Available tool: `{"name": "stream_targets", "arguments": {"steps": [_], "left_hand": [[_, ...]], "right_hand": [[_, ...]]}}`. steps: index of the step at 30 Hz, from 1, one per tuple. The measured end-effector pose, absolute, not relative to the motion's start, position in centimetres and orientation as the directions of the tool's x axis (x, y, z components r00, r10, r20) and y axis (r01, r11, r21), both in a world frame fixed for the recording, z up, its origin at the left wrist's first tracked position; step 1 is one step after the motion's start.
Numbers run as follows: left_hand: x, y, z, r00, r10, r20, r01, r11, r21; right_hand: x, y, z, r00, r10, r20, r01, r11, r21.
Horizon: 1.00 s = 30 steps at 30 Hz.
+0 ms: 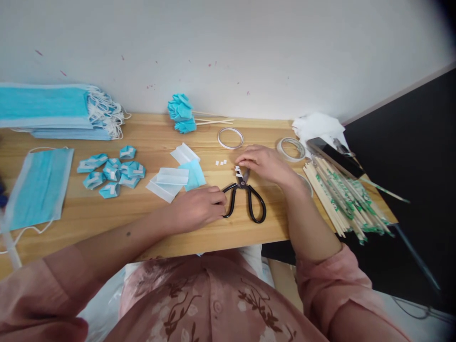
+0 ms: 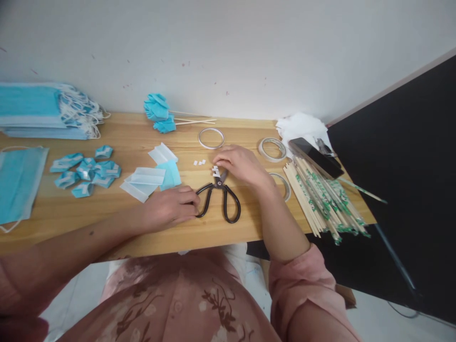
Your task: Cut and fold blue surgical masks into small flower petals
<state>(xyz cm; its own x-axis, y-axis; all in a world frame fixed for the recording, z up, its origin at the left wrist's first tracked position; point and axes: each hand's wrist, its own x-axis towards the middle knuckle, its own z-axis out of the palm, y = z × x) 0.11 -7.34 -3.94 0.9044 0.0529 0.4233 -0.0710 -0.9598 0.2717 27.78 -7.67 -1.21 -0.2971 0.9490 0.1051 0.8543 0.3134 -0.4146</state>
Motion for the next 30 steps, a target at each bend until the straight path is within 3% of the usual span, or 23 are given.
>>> {"name": "stream_targets", "arguments": {"steps": [8, 19, 30], "left_hand": [[0.13, -7.28, -4.18, 0.905, 0.052, 0.423, -0.061, -0.966, 0.249], [0.21, -7.28, -4.44, 0.899, 0.053, 0.435, -0.059, -0.969, 0.239], [0.17, -7.27, -4.66, 0.899, 0.072, 0.431, -0.057, -0.959, 0.278]], "right_hand": [[27.88, -6.97, -1.95, -0.370, 0.926, 0.073, 0.815, 0.361, -0.454], [27.67, -6.74, -1.85, -0.308, 0.952, 0.002, 0.819, 0.266, -0.508], [28.28, -6.66, -1.82, -0.195, 0.977, -0.083, 0.650, 0.065, -0.757]]}}
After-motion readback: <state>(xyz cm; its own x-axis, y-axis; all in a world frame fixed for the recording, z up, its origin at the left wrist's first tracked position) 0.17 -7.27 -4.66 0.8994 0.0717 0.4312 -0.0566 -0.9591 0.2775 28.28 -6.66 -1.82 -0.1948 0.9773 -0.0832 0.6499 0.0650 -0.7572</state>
